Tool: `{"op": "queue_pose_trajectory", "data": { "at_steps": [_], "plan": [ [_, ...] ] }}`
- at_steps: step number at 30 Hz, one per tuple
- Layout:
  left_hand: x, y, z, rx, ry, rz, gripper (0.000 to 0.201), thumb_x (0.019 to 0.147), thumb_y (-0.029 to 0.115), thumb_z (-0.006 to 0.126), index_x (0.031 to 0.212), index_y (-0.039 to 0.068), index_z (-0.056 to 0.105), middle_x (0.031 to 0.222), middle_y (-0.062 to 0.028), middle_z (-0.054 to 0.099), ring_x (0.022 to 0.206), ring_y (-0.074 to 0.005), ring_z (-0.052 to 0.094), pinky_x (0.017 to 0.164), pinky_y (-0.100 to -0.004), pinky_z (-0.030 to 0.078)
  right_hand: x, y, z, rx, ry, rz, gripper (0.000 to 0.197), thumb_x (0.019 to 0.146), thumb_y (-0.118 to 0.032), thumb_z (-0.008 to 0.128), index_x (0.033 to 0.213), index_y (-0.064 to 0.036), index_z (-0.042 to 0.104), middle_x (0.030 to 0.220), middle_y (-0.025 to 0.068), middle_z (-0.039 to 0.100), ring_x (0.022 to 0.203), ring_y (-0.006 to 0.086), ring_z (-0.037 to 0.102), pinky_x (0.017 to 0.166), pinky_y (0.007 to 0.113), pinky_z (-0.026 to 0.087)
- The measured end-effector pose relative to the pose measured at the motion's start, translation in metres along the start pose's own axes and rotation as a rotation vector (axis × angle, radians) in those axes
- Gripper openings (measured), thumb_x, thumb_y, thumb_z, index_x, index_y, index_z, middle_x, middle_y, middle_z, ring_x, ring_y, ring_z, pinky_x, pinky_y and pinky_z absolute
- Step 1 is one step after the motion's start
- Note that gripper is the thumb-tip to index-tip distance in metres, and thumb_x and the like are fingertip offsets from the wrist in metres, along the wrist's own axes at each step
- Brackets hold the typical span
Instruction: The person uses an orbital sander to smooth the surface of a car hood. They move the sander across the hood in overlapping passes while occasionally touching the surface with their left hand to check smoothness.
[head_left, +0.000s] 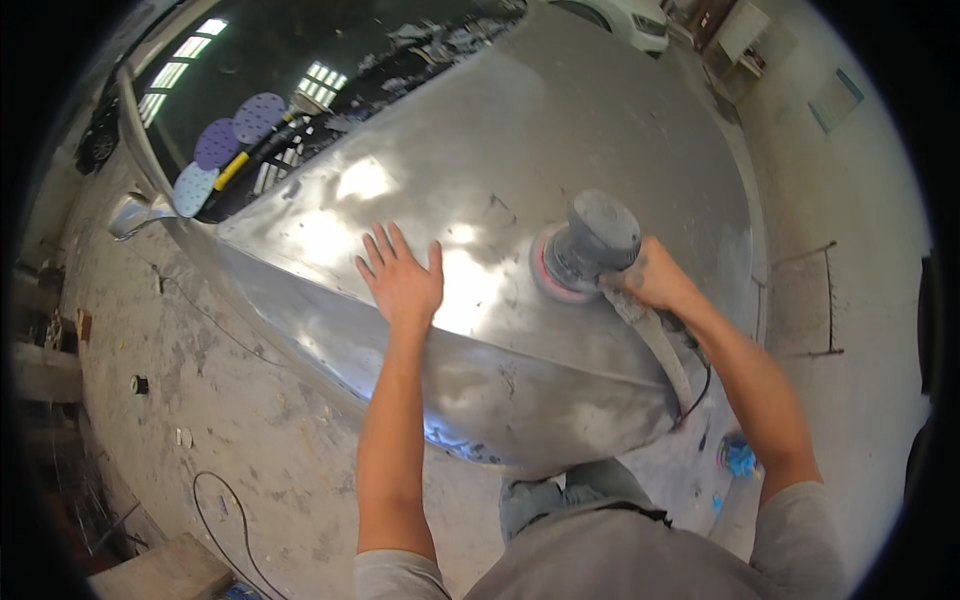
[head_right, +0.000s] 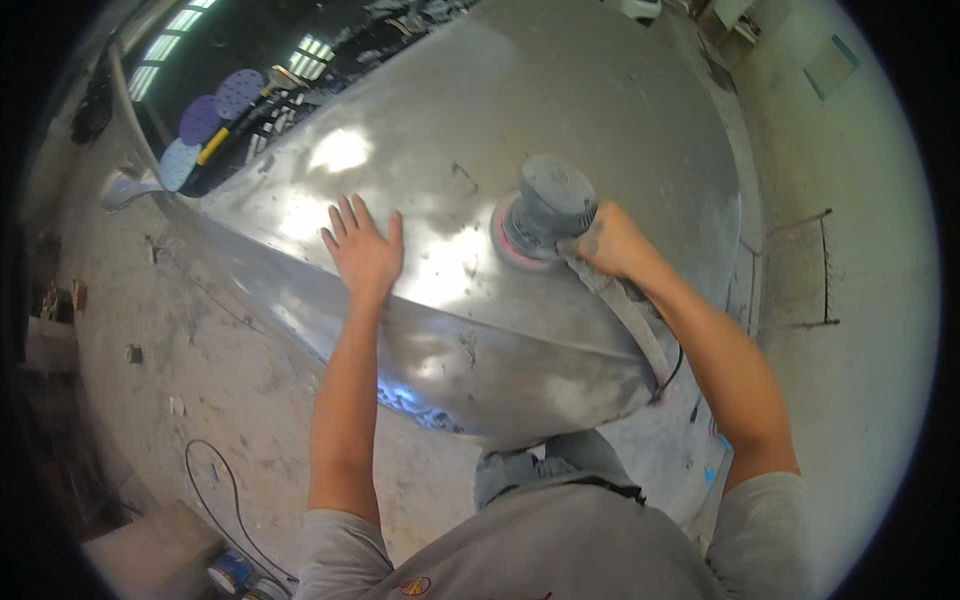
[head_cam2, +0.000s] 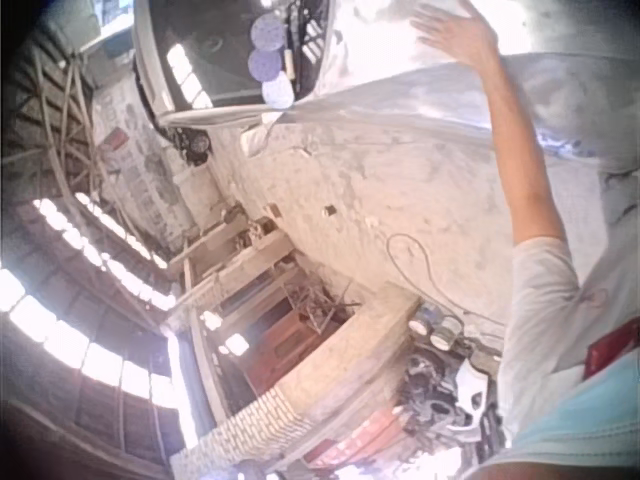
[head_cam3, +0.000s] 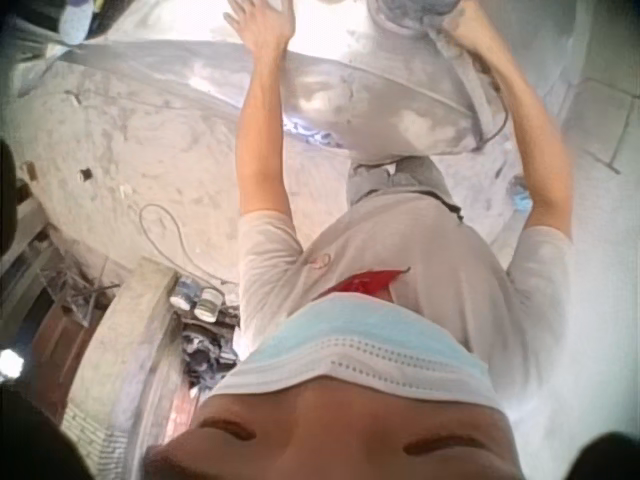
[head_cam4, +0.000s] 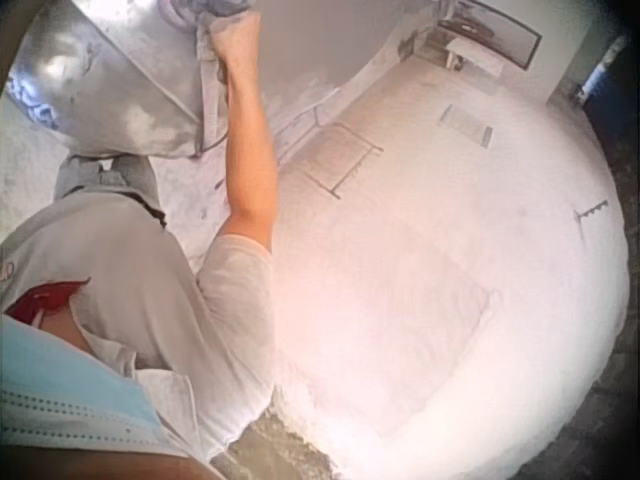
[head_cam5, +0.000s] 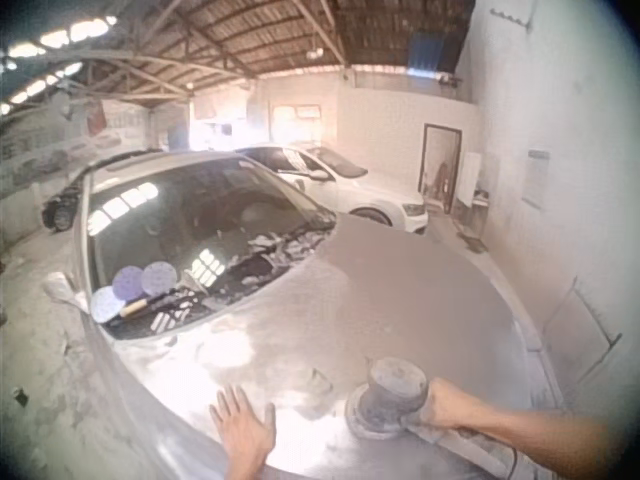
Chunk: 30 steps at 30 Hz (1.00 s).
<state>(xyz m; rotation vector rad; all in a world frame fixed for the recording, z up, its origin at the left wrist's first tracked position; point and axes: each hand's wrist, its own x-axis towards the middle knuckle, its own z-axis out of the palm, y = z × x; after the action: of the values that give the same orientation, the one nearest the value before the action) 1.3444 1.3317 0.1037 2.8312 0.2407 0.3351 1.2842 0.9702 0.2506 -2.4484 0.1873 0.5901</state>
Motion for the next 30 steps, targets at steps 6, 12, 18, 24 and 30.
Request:
{"op": "queue_pose_trajectory", "data": {
  "at_steps": [6,12,18,24,30],
  "plan": [
    [-0.001,0.005,-0.010,0.042,0.037,-0.016,0.086,0.106,0.060,0.046,0.165,-0.002,0.037,0.174,-0.0230,0.030,0.164,-0.0401,0.021,0.133,-0.0579,0.012,-0.026,-0.004,0.009,-0.098,0.172,-0.360,0.036,0.079,-0.016,0.086,0.103,0.0084,0.076,0.092,0.0255,0.078,0.082,0.0344,0.075,0.079,0.044,0.058],
    [0.001,0.004,-0.005,0.026,0.020,0.001,0.086,0.105,0.061,0.045,0.165,-0.001,0.036,0.174,-0.0231,0.031,0.164,-0.0396,0.021,0.133,-0.0579,0.010,-0.014,-0.019,0.013,-0.004,0.074,-0.212,0.042,0.080,-0.019,0.086,0.111,0.0073,0.076,0.098,0.0276,0.078,0.088,0.0385,0.076,0.084,0.044,0.058],
    [0.001,0.001,0.000,0.046,0.049,0.002,0.086,0.106,0.061,0.044,0.165,-0.001,0.037,0.175,-0.0223,0.030,0.164,-0.0386,0.022,0.133,-0.0587,0.010,-0.011,-0.025,0.014,-0.107,0.130,-0.319,0.040,0.078,-0.017,0.087,0.108,0.0062,0.077,0.095,0.0256,0.078,0.086,0.0352,0.076,0.082,0.043,0.058],
    [0.000,0.002,-0.001,0.037,0.021,-0.022,0.086,0.106,0.061,0.042,0.166,0.000,0.035,0.175,-0.0216,0.028,0.165,-0.0379,0.020,0.133,-0.0582,0.009,-0.002,-0.032,0.004,-0.063,0.077,-0.054,0.035,0.078,-0.016,0.086,0.104,0.0072,0.077,0.093,0.0259,0.078,0.086,0.0339,0.076,0.082,0.042,0.058],
    [0.001,0.003,0.001,0.046,0.008,-0.038,0.085,0.107,0.061,0.041,0.167,0.001,0.034,0.176,-0.0203,0.027,0.165,-0.0368,0.019,0.133,-0.0572,0.008,0.009,-0.045,0.015,-0.091,0.069,-0.187,0.039,0.077,-0.015,0.086,0.109,0.0056,0.077,0.100,0.0263,0.079,0.097,0.0337,0.077,0.089,0.040,0.058]
  ]
}}
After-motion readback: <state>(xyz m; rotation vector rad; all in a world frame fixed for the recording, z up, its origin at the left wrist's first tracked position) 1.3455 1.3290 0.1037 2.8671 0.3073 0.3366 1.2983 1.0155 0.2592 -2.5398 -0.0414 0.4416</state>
